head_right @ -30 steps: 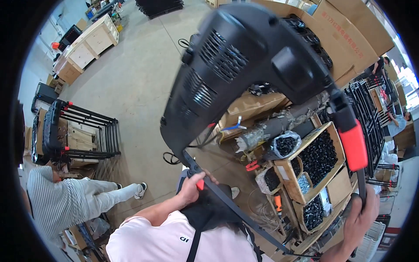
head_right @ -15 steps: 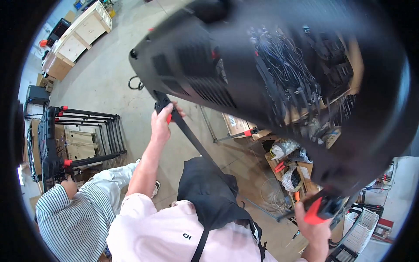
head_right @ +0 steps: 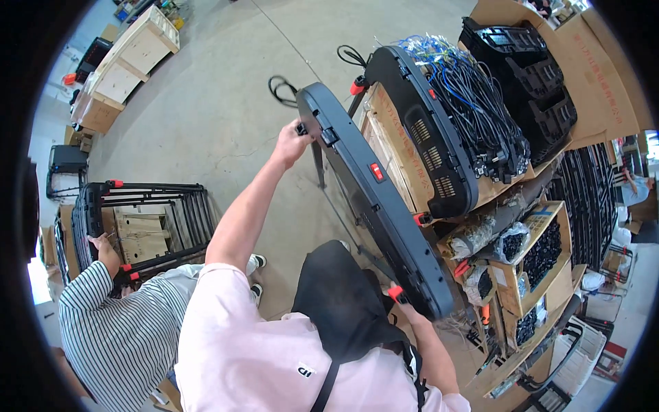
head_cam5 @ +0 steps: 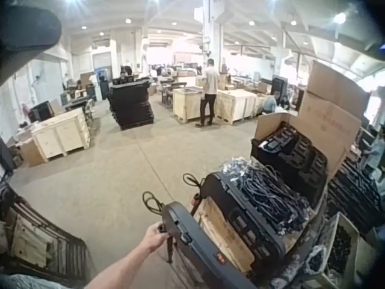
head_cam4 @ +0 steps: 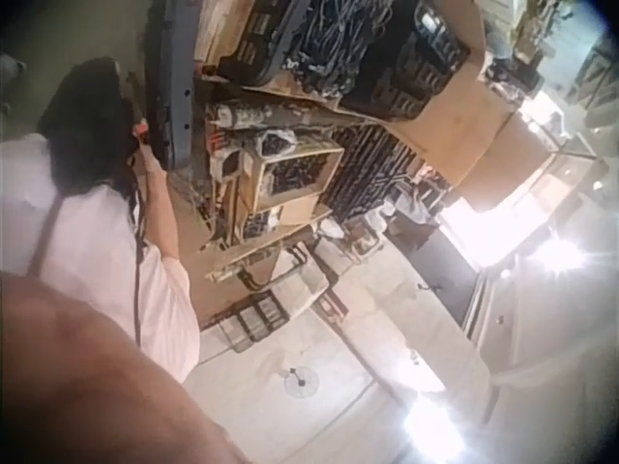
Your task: Assembling components, wiring, and housings for lawn mowers in a manufacturing facility.
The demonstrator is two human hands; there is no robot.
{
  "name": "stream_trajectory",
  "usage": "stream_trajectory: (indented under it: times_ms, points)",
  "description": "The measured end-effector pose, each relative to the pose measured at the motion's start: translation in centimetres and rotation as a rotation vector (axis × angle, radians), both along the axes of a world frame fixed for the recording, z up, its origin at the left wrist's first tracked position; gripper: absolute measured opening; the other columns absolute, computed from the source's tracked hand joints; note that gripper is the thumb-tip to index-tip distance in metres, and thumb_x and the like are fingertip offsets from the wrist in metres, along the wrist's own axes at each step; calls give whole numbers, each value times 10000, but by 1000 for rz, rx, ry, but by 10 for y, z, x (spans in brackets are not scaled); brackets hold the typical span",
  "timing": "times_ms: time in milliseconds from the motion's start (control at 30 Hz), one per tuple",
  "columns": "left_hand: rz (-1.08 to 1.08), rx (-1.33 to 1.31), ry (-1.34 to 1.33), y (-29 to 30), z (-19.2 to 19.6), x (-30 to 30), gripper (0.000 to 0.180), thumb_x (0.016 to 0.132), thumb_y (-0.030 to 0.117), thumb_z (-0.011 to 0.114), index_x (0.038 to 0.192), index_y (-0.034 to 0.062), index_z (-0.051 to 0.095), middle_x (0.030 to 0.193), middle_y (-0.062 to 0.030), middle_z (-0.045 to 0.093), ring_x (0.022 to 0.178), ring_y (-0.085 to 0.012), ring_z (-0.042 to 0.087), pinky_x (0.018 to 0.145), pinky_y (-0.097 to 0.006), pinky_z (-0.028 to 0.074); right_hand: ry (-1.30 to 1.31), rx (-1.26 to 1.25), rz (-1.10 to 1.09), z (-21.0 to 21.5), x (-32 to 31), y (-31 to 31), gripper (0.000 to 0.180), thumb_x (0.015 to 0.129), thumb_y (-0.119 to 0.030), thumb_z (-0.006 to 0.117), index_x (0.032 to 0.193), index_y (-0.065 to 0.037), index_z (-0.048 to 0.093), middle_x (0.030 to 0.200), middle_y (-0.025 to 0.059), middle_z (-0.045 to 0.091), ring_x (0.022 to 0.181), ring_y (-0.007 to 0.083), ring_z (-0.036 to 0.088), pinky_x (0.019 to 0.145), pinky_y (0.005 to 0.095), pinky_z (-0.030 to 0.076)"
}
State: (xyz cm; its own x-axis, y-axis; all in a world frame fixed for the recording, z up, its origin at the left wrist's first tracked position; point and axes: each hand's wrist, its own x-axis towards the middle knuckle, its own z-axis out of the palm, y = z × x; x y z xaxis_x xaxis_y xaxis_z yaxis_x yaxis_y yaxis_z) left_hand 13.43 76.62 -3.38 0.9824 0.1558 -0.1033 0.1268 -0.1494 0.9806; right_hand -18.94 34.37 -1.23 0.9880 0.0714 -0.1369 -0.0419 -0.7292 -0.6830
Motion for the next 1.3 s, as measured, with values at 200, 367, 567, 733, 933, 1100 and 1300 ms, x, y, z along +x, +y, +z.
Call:
stream_trajectory:
  times_ms: [200,367,567,733,933,1100,1300]
  points:
    - [-70,-8,107,-16,-31,89,418,839,-85,692,1244,15,721,1035,-35,748,955,-130,666,876,-305,544,-214,6,-56,-128,33,9,293,860,-67,818,1145,-67,746,1076,95,749,1060,240,703,957,389,553]
    - [-83,125,175,-1,-35,121,446,892,-60,737,1329,14,685,1070,-56,746,973,-151,665,904,-319,537,-83,6,-19,-106,83,47,298,848,-70,826,1136,-75,748,1102,102,750,1055,243,703,962,393,555]
    - [-95,99,187,-24,-40,153,394,929,-19,749,1315,43,697,1096,-49,755,1014,-158,666,933,-324,525,34,-118,-192,-145,92,42,328,847,-178,855,1158,-137,758,1120,99,737,1098,280,686,1012,429,524]
    - [-38,204,151,-24,-59,165,523,910,140,795,1390,17,629,1119,-111,766,1025,-205,715,937,-346,559,102,-221,-161,-127,109,40,422,879,-450,825,1200,-183,760,1171,128,736,1180,339,661,1064,461,489]
    - [241,358,228,-11,-143,92,663,970,388,731,1479,1,559,1389,-208,673,1280,-302,647,1081,-405,503,540,-212,-92,-98,102,20,445,917,-458,680,1103,-70,794,1080,204,776,1073,378,735,961,488,569]
    - [-211,428,586,-20,-257,-140,543,1037,418,592,1336,-29,668,1251,-289,715,1223,-424,676,1040,-468,536,773,-306,-62,-123,3,-26,380,902,-387,679,1136,-116,807,1109,213,770,1117,389,721,1006,489,558]
    - [-602,618,1186,-37,-300,-423,394,950,389,660,1159,73,767,986,-139,770,900,-276,729,808,-406,581,917,-291,-153,-146,-94,-97,351,874,-351,700,1123,-134,819,1117,205,772,1126,367,725,1018,470,558]
